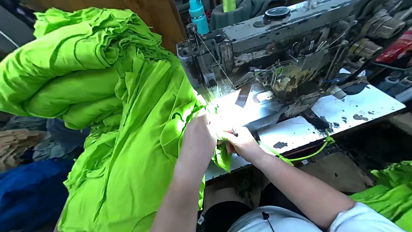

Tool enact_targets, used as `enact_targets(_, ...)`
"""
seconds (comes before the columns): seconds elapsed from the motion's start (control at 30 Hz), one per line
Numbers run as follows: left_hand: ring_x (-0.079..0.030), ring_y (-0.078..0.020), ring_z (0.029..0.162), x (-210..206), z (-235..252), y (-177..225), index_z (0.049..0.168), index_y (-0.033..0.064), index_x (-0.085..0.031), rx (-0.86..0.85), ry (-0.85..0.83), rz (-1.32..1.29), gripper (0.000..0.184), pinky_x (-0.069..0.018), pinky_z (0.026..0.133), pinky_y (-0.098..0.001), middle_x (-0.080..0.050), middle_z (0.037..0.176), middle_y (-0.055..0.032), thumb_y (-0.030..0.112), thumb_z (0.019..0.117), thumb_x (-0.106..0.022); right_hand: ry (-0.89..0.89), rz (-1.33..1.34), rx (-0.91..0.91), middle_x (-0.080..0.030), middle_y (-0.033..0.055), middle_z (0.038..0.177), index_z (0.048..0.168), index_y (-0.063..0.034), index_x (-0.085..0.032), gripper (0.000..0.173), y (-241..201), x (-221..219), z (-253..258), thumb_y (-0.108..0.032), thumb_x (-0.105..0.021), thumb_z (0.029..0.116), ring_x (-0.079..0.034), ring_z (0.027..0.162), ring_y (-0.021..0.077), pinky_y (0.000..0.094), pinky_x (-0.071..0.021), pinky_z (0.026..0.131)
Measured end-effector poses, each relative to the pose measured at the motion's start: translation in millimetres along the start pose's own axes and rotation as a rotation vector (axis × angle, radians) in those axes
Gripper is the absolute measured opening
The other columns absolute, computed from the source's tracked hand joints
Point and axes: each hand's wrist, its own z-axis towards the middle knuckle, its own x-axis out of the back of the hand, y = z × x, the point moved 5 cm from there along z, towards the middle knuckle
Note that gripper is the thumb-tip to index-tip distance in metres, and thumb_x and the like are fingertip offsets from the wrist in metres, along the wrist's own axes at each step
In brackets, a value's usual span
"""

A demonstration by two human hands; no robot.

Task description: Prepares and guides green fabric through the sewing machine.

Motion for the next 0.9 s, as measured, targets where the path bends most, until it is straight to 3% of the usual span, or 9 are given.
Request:
enact_targets(0.2, -0.067, -0.0219, 0.100, -28.5, 21.1, -35.5, 0.129, -0.0010, -0.063, 0.107, 0.020, -0.487, 0.037, -0.0544, 0.093, -0.0424, -0.070, 0.109, -0.0142, 0.016, 0.0961, -0.069, 0.014, -0.042, -0.008, -0.064, 0.0021, 0.069, 0.097, -0.0026, -0.067, 0.025, 0.2, -0.3, -3.1, -0.021, -0.052, 0.1054, -0.059, 0.052, 0.0097, 0.0271, -0.0531, 0.051)
enact_targets(0.33, -0.059, -0.0068, 0.059, -35.0, 27.2, -46.3, 0.132, 0.0013, -0.058, 0.182, -0.061, -0.947, 0.052, -0.0494, 0.051, -0.0212, -0.065, 0.077, -0.0018, -0.003, 0.0829, -0.076, -0.023, 0.085, -0.038, -0.067, 0.0011, 0.069, 0.099, -0.0050, -0.066, 0.022, 6.9, -1.4, -2.7, -0.021, -0.052, 0.1050, -0.058, 0.049, 0.0076, 0.0235, -0.0487, 0.047)
enact_targets(0.5, -0.058, -0.0052, 0.054, -31.5, 9.1, -38.9, 0.119, 0.0030, -0.059, 0.338, 0.077, -1.497, 0.028, -0.0475, 0.045, -0.0168, -0.067, 0.078, -0.0045, -0.008, 0.0941, -0.063, -0.081, 0.217, -0.212, -0.066, 0.0005, 0.066, 0.105, -0.0050, -0.063, 0.034, 3.8, -2.1, -3.5, -0.030, -0.041, 0.1110, -0.054, 0.045, 0.0049, 0.0202, -0.0443, 0.043)
enact_targets(0.6, -0.054, -0.0014, 0.048, -23.6, 1.6, -29.7, 0.107, 0.0074, -0.058, 0.305, 0.165, -1.676, 0.017, -0.0445, 0.041, -0.0139, -0.066, 0.074, -0.0010, -0.007, 0.0982, -0.057, -0.046, -0.354, 0.041, -0.069, 0.0044, 0.078, 0.100, -0.0007, -0.071, 0.029, -28.3, 4.0, -5.6, -0.024, -0.055, 0.1044, -0.061, 0.063, 0.0102, 0.0303, -0.0530, 0.063)
enact_targets(0.67, -0.059, -0.0019, 0.055, -14.2, 1.6, -31.1, 0.107, 0.0032, -0.060, 0.127, 0.171, -1.378, 0.021, -0.0472, 0.047, -0.0141, -0.069, 0.079, -0.0009, -0.011, 0.0920, -0.063, -0.029, -0.604, 0.221, -0.072, 0.0145, 0.086, 0.099, 0.0003, -0.076, 0.031, -44.8, 0.0, -11.6, -0.027, -0.060, 0.1012, -0.069, 0.082, 0.0256, 0.0476, -0.0562, 0.080)
enact_targets(0.73, -0.070, -0.0074, 0.080, 1.5, 0.6, -30.3, 0.111, 0.0019, -0.069, -0.231, 0.194, -0.595, 0.022, -0.0586, 0.070, -0.0225, -0.073, 0.100, -0.0004, 0.000, 0.0889, -0.069, -0.179, -0.572, 0.220, -0.069, 0.0148, 0.090, 0.100, 0.0010, -0.074, 0.031, -55.0, -5.1, -20.0, -0.028, -0.063, 0.1012, -0.067, 0.083, 0.0241, 0.0443, -0.0551, 0.080)
enact_targets(0.77, -0.073, -0.0207, 0.088, 7.6, -2.1, -24.1, 0.109, 0.0010, -0.073, -0.422, 0.190, -0.242, 0.021, -0.0617, 0.075, -0.0387, -0.073, 0.109, -0.0085, 0.001, 0.0884, -0.067, -0.251, -0.540, 0.214, -0.071, 0.0135, 0.090, 0.102, 0.0007, -0.073, 0.030, -58.8, -8.0, -24.4, -0.028, -0.064, 0.1015, -0.068, 0.080, 0.0208, 0.0406, -0.0567, 0.078)
enact_targets(0.8, -0.074, -0.0316, 0.090, 9.8, -4.6, -16.9, 0.105, 0.0009, -0.074, -0.557, 0.077, -0.037, 0.018, -0.0616, 0.075, -0.0512, -0.072, 0.114, -0.0155, 0.001, 0.0889, -0.066, -0.294, -0.519, 0.220, -0.070, 0.0137, 0.091, 0.103, 0.0017, -0.072, 0.029, -61.1, -10.5, -27.8, -0.026, -0.064, 0.1015, -0.068, 0.079, 0.0201, 0.0391, -0.0573, 0.078)
enact_targets(0.9, -0.070, -0.0375, 0.093, 10.3, -9.1, 1.7, 0.102, 0.0031, -0.072, -0.686, -0.445, 0.226, 0.016, -0.0552, 0.076, -0.0594, -0.070, 0.105, -0.0179, 0.008, 0.0962, -0.058, -0.337, -0.509, 0.114, -0.072, 0.0113, 0.089, 0.107, 0.0021, -0.072, 0.027, -55.7, -4.7, -22.0, -0.023, -0.065, 0.1009, -0.068, 0.075, 0.0153, 0.0353, -0.0581, 0.075)
